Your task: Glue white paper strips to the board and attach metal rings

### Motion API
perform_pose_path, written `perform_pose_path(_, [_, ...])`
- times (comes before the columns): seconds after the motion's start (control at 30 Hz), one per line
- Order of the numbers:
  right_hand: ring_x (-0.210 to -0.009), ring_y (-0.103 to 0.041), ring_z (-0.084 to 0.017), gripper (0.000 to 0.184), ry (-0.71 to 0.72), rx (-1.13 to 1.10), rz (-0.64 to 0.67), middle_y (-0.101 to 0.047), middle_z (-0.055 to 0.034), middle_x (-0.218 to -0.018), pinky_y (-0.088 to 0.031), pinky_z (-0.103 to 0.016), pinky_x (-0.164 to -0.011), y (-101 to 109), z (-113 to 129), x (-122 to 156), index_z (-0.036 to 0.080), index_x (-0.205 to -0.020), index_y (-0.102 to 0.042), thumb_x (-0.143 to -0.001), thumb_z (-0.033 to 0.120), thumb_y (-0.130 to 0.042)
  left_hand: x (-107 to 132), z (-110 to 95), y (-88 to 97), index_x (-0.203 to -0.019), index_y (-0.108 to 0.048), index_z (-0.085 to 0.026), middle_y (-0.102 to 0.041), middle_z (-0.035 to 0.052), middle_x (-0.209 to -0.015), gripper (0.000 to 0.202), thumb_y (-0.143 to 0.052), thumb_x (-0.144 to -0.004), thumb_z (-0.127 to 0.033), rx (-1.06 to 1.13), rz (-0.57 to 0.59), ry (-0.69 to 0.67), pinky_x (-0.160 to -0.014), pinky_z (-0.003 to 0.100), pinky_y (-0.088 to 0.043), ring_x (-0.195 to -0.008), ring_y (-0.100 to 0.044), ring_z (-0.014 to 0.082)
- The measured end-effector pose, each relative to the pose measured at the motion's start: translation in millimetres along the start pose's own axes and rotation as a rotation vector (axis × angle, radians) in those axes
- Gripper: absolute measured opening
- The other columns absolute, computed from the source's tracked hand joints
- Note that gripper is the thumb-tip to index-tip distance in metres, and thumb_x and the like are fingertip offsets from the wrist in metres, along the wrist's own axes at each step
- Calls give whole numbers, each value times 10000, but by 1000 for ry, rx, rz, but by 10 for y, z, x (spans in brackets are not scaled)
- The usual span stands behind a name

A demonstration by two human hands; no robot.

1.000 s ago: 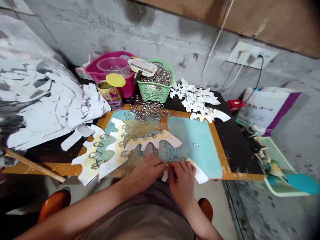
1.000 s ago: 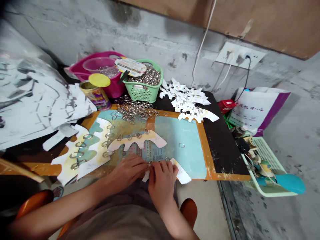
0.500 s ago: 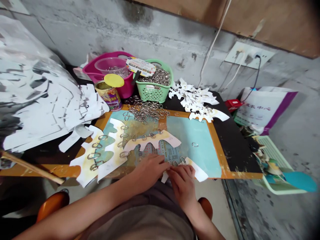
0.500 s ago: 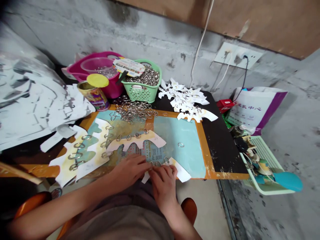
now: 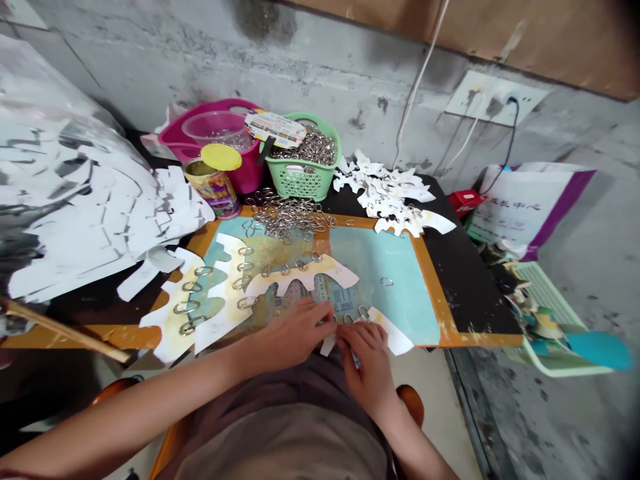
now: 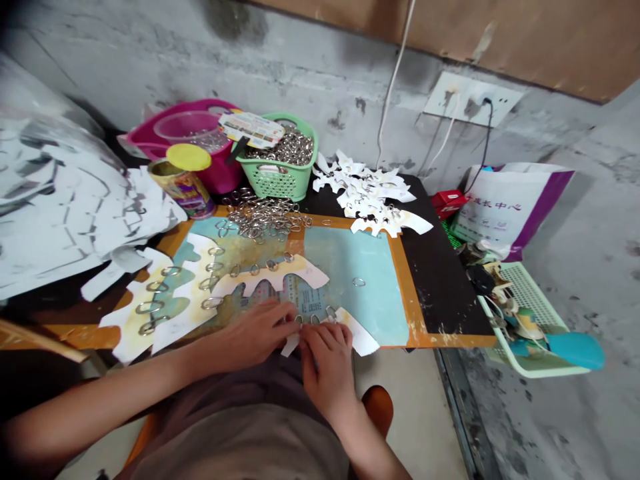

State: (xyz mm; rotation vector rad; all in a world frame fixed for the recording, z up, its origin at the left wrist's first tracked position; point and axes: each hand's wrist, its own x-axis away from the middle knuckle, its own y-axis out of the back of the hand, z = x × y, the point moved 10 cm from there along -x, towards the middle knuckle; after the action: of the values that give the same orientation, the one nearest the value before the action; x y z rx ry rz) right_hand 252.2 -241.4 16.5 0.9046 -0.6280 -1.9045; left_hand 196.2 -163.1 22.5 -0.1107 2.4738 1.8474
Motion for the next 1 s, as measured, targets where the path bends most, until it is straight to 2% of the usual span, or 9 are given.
perform_pose_path(0.1, [-1032, -558, -224, 263, 31, 3, 12, -697, -17, -1139, -369, -426, -928, -7, 22, 6, 244, -1115, -632, -922, 100, -527, 102, 28, 65, -983, -554, -176, -560, 79, -1043, 178, -463, -902, -47, 154, -22, 23, -855, 360, -478, -933, -553, 211])
perform_pose_path(0.23, [-1054, -544, -234, 269, 49, 11, 28, -687, -19, -1176, -355, -448, -946, -18, 27, 40, 256, -1129, -644, -925, 120, -531, 108, 218, 280, -1282, -408, -187, -521, 82, -1101, 399, -516, -900, -153, 383, -123, 126, -833, 349, -499, -910, -559, 196])
perform_pose_path(0.3, [-1064, -539, -239, 274, 53, 16, 33, -683, -19, -1186, -351, -456, -952, -11, 34, 46, 261, -1129, -647, -923, 123, -532, 36, 265, 335, -1297, -438, -191, -510, 88, -1110, 401, -529, -906, -178, 329, -150, 121, -844, 344, -493, -916, -555, 197])
perform_pose_path(0.4, [-1071, -536, -238, 285, 59, 17, 43, -677, -19, -1190, -353, -454, -952, 4, 49, 40, 266, -1138, -643, -926, 120, -523, -125, 170, 269, -1063, -641, -214, -513, 89, -1108, 163, -559, -925, -187, 157, -72, -20, -883, 347, -469, -984, -540, 217])
perform_pose_path(0.53, [-1071, -538, -232, 274, 60, 7, 45, -677, -30, -1161, -352, -454, -965, -2, 39, 47, 253, -1160, -607, -938, 129, -505, -242, 23, 217, -894, -705, -227, -535, 84, -1186, 116, -622, -895, -146, 72, 21, -183, -939, 365, -447, -1093, -523, 243])
perform_pose_path(0.7, [-1058, -539, -253, 265, 6, -4, -8, -656, -89, -1094, -367, -470, -962, 5, -53, 84, 182, -1193, -507, -929, 157, -505, -270, -98, 210, -1016, -688, -211, -521, 106, -1288, 241, -710, -792, -125, -29, 63, -255, -937, 400, -444, -1090, -535, 276])
perform_pose_path(0.77, [-1060, -538, -259, 253, 9, 1, 15, -654, -91, -1099, -369, -470, -959, -14, -54, 87, 185, -1178, -512, -927, 155, -510, -253, -132, 146, -1026, -673, -181, -533, 126, -1287, 194, -657, -837, -143, -94, 59, -269, -925, 397, -444, -1065, -550, 269])
perform_pose_path(0.9, [-1091, -530, -257, 314, 24, 11, 84, -669, -76, -1122, -361, -472, -985, -44, -29, 77, 207, -1265, -516, -953, 172, -499, -109, -196, 58, -1001, -652, -140, -591, 138, -1198, 146, -522, -934, -134, -214, -54, -307, -883, 389, -446, -981, -577, 234])
perform_pose_path(1.0, [-1126, -516, -252, 348, 50, 30, 121, -657, -57, -1224, -339, -481, -1023, -60, -4, 76, 239, -1314, -533, -969, 205, -515, 23, -146, 85, -990, -642, -144, -600, 139, -1164, 159, -497, -928, -128, -167, -86, -249, -882, 413, -457, -985, -577, 245])
